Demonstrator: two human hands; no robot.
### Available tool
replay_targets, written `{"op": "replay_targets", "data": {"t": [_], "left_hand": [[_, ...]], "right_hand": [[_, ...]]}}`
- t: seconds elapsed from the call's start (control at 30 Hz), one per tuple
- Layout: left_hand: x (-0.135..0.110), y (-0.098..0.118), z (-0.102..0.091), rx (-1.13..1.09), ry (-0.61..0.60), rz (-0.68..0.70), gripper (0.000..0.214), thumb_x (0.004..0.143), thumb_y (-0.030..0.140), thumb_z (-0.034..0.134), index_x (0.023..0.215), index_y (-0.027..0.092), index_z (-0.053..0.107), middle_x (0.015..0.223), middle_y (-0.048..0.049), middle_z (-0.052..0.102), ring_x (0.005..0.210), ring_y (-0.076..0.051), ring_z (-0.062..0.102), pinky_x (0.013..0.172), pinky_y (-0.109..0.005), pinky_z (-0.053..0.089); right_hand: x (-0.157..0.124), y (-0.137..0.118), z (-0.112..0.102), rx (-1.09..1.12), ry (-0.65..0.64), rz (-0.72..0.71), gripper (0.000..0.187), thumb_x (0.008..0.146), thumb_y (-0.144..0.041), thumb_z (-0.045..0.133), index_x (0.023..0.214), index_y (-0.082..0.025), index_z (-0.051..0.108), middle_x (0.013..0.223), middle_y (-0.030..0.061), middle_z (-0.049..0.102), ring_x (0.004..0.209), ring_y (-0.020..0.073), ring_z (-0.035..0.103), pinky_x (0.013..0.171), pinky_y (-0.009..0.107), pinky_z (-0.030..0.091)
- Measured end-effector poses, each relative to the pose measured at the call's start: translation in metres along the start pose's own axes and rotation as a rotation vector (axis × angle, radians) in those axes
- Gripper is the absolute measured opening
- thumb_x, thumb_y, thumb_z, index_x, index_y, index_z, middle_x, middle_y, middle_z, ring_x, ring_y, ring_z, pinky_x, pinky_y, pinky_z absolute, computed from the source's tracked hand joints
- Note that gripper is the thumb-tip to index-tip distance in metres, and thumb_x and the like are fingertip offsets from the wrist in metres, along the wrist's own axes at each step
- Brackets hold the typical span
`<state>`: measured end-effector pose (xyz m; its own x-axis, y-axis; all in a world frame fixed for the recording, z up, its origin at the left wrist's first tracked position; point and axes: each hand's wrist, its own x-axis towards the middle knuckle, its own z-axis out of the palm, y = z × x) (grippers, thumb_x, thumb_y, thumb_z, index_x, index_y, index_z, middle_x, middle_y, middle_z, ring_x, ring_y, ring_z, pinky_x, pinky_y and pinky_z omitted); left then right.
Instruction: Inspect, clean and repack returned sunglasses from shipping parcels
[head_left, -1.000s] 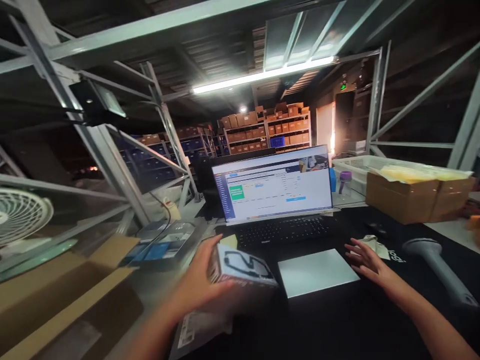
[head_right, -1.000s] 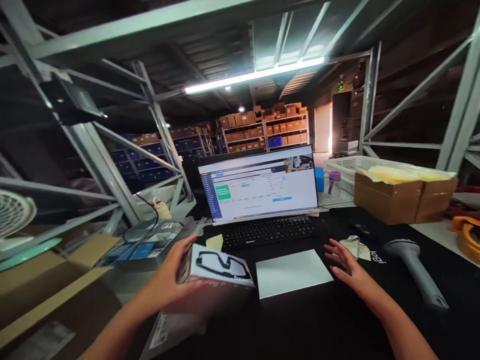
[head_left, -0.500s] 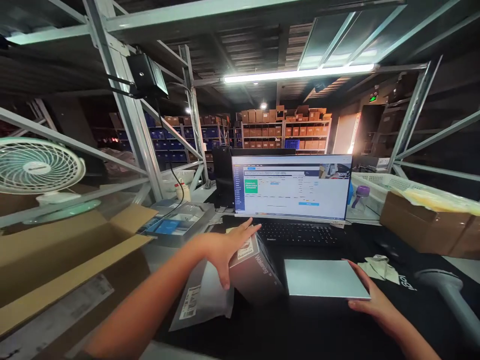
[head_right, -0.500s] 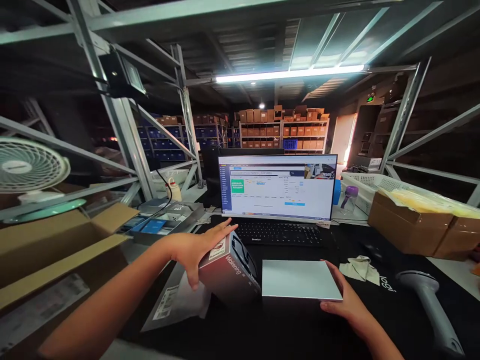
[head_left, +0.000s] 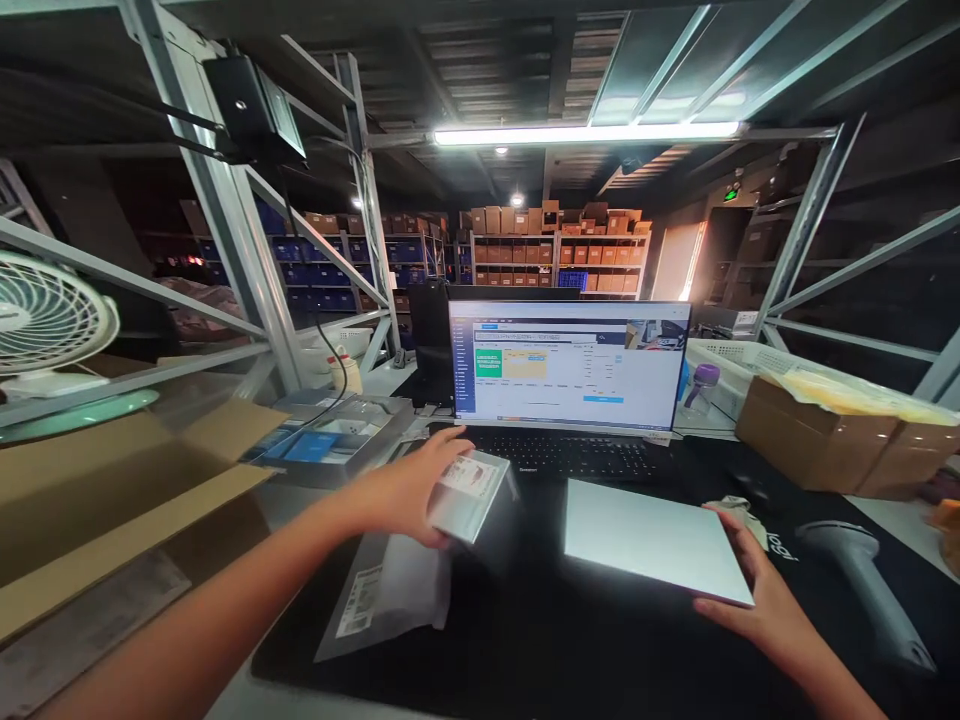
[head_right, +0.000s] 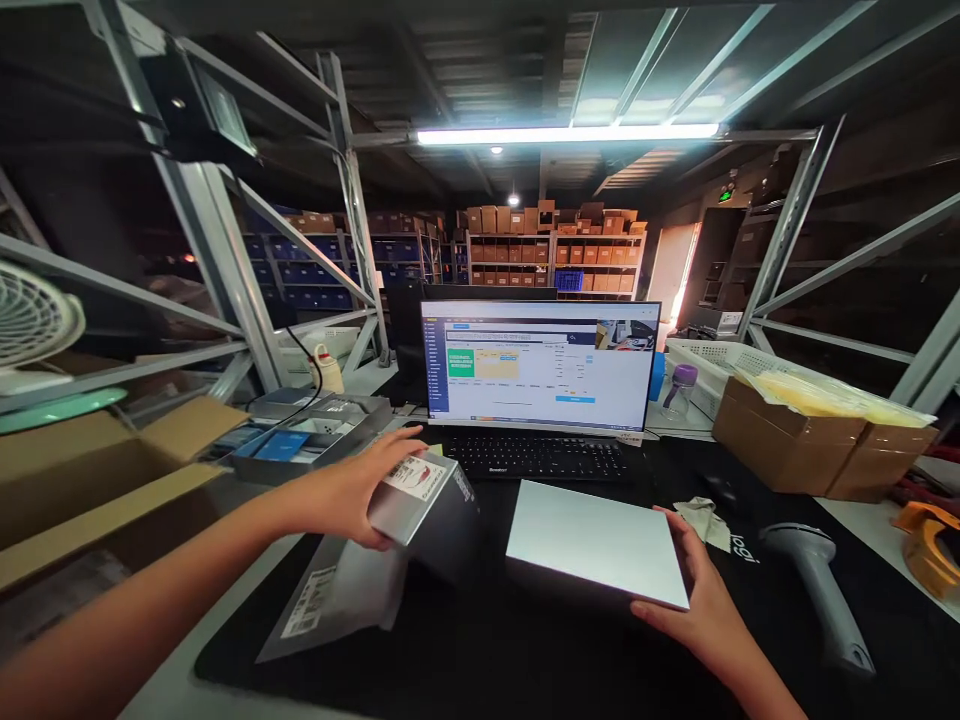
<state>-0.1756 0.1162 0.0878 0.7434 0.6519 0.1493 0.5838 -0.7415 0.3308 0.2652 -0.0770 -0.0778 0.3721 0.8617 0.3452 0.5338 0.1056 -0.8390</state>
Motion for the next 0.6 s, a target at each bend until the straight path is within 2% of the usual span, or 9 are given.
{"op": "replay_targets", "data": {"t": [0.1,0.23,0.37,0.47,0.53,0.6], "left_hand": [[0.021,-0.011,0.012,-0.036,0.121,-0.059,0.104,0.057,0.047,0.085,0.147,0.021,0.04,0.15,-0.0152,0.046,0.134,-0.037,0.05,0.113,-0.047,0.04],[0.05,-0.011,0.035,-0.094,0.239,-0.12,0.099,0.067,0.053,0.075,0.149,0.013,0.033,0.149,-0.0198,0.045,0.133,-0.037,0.05,0.111,-0.047,0.041],[0.067,0.001,0.048,-0.115,0.266,-0.166,0.097,0.072,0.057,0.067,0.151,0.013,0.031,0.15,-0.0191,0.042,0.132,-0.037,0.051,0.107,-0.044,0.044],[0.068,0.011,0.046,-0.071,0.275,-0.203,0.096,0.071,0.06,0.067,0.149,0.016,0.035,0.147,-0.0183,0.046,0.128,-0.037,0.054,0.102,-0.043,0.046],[0.064,0.02,0.042,-0.002,0.268,-0.271,0.096,0.073,0.066,0.066,0.149,0.016,0.036,0.141,-0.0203,0.05,0.122,-0.039,0.058,0.096,-0.045,0.048],[0.059,0.032,0.038,0.118,0.241,-0.35,0.095,0.076,0.073,0.059,0.148,0.016,0.036,0.132,-0.0219,0.056,0.112,-0.042,0.062,0.088,-0.047,0.05]], "right_hand": [[-0.017,-0.004,0.0,-0.07,0.034,-0.037,0.11,0.057,-0.049,0.088,0.148,-0.026,0.03,0.151,0.0183,0.044,0.137,0.0429,0.046,0.113,0.052,0.04],[-0.038,-0.025,0.004,-0.105,0.009,-0.125,0.106,0.062,-0.042,0.087,0.147,-0.027,0.026,0.15,0.0189,0.043,0.132,0.0407,0.051,0.109,0.053,0.046],[-0.047,-0.043,0.011,-0.206,0.017,-0.277,0.104,0.07,-0.04,0.086,0.15,-0.027,0.02,0.155,0.0202,0.034,0.14,0.0394,0.043,0.113,0.055,0.043],[-0.052,-0.037,0.018,-0.238,0.058,-0.46,0.106,0.072,-0.033,0.086,0.152,-0.031,0.016,0.156,0.0188,0.034,0.145,0.0393,0.037,0.115,0.057,0.042],[-0.058,-0.025,0.022,-0.231,0.08,-0.614,0.099,0.078,-0.025,0.081,0.153,-0.036,0.018,0.154,0.0142,0.041,0.146,0.038,0.038,0.116,0.061,0.039],[-0.067,-0.01,0.022,-0.248,0.015,-0.762,0.088,0.084,-0.015,0.07,0.153,-0.043,0.022,0.149,0.0081,0.051,0.142,0.0358,0.044,0.117,0.065,0.036]]}}
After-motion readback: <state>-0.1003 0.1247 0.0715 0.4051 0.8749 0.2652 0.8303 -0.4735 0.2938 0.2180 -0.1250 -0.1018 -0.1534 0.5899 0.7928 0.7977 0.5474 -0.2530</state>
